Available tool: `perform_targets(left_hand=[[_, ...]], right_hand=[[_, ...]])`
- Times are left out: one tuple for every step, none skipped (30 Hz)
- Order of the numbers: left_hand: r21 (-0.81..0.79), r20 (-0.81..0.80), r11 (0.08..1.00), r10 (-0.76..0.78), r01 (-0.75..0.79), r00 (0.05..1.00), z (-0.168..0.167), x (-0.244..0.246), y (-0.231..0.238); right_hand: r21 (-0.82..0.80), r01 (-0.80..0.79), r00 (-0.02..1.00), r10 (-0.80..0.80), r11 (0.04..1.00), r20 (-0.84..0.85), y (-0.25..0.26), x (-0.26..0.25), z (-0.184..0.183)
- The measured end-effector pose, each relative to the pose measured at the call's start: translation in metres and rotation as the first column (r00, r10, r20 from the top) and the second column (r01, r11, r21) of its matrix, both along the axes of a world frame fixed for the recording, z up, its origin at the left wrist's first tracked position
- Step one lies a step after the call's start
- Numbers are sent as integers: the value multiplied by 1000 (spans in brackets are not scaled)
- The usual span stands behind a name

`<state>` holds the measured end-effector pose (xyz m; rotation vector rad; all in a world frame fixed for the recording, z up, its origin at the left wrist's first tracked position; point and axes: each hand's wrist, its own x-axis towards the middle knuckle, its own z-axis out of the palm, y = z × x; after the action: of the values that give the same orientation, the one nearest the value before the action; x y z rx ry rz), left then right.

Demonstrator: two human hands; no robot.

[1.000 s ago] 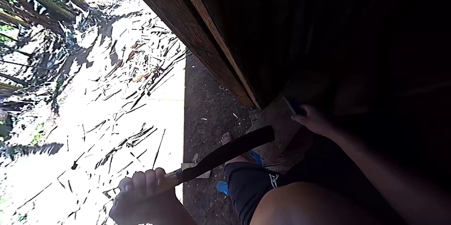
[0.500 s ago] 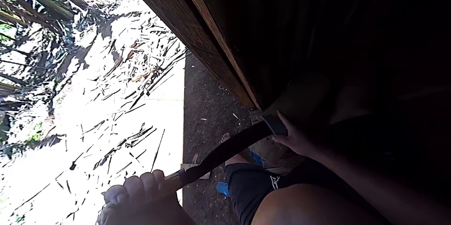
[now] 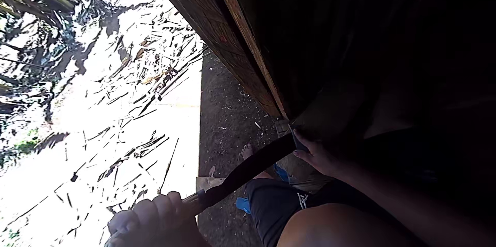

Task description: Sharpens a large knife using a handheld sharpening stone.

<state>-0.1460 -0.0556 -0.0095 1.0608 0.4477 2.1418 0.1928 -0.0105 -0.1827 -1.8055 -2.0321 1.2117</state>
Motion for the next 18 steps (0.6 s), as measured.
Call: perform_targets(left_hand=[[-2,-7,1000,5,-5,1000,0,0,0],[-1,-12,1000,0,0,1000,0,-1,-1],[-6,-23,1000,-4,4,1000,-1,-2,-1],[-7,-27,1000,-11,10,1000,-1,-3,-2],[-6,-29,1000,-9,9,1000,-1,-3,-2],[-4,-31,1000,-10,10,999,0,-3,-1],[2,-33,1000,-9,10,999,1,-1,-1],[4,-40,1000,-1,1,999,2,1,0],[1,-45,1000,9,-9,999,3,2,1],[-2,-48,1000,16,-16,999,4,3,1],[-3,-50,1000,17,-17,999,4,2,1],[-5,-41,1000,18,-18,999,3,2,0],[-6,-33,1000,18,-19,999,3,1,0],[-5,-30,1000,17,-18,999,2,0,-1],[-3,-29,1000,10,-11,1000,0,-1,-2],[-4,-26,1000,10,-10,1000,0,-1,-3],[-9,-35,1000,13,-13,999,0,-1,-4],[-12,-46,1000,15,-15,999,1,0,-3]], right_hand=[[13,-3,1000,3,1000,1,-4,2,-2],[18,2,1000,-2,1000,-3,-6,4,-5],[23,14,1000,-14,1000,-5,-7,7,-8],[19,25,1000,-25,999,-8,-4,9,-10],[8,33,999,-33,999,-13,1,9,-11],[-9,38,999,-38,999,-15,6,8,-8],[-22,42,999,-42,999,-19,10,4,-3],[-22,41,999,-42,999,-23,12,0,1],[-16,34,999,-34,999,-28,11,-5,6],[-3,19,999,-19,1000,-29,8,-8,9],[14,2,1000,-2,1000,-28,2,-9,10],[25,-10,1000,11,1000,-26,-3,-8,10],[32,-12,1000,13,999,-24,-7,-5,7],[37,-2,1000,3,999,-27,-7,-1,2],[34,13,999,-12,999,-33,-3,3,-3],[19,25,999,-24,1000,-35,1,4,-6],[-2,30,999,-30,1000,-35,6,2,-4],[-13,28,999,-29,1000,-36,10,-2,0]])
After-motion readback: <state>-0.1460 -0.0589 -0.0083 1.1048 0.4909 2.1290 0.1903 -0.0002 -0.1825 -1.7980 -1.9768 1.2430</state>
